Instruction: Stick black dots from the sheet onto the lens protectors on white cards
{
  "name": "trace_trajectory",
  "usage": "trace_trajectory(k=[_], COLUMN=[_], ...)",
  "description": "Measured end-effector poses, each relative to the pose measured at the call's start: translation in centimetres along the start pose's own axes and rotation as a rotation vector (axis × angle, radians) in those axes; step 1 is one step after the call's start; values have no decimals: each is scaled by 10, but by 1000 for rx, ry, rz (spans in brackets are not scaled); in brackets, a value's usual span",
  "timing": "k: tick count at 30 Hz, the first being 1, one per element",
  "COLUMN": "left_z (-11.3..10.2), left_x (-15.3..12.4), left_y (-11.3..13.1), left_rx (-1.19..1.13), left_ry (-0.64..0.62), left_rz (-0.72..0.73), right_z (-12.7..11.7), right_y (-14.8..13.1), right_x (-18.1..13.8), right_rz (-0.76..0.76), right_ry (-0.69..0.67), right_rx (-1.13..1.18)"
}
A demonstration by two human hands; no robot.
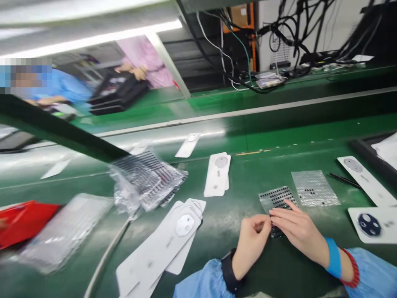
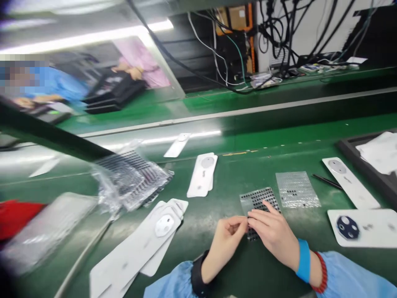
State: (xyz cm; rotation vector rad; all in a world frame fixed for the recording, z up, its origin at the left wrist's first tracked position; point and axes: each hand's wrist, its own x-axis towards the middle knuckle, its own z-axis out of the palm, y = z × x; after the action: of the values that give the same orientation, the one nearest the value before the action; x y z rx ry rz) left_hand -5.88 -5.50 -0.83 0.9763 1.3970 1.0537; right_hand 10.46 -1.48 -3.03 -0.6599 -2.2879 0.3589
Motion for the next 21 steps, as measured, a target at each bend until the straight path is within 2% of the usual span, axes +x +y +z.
trace_trajectory(k=[6,11,13,15,17,21], left_z=[3,9,2,-18,-53,-139], left_x=[6,0,-3,4,29,128], left_y=[-10,-16,-11,4,30,92], left_rx=[60,198,300,429,576,855], left_ry=[6,-10,-42,-55,10,366], left_rz=[-25,-27,-26,-35,-52,-79], right_z=[4,11,13,12,11,7], right_y=[3,2,4,7,12,19], right_x=[-3,-3,-6,-9,-12,-10], right_rz=[-86,-33,25,122,230,354], right_ry=[-43,-56,-77,-132,-163,-101], right_rx=[-22,24,57,97,123,175])
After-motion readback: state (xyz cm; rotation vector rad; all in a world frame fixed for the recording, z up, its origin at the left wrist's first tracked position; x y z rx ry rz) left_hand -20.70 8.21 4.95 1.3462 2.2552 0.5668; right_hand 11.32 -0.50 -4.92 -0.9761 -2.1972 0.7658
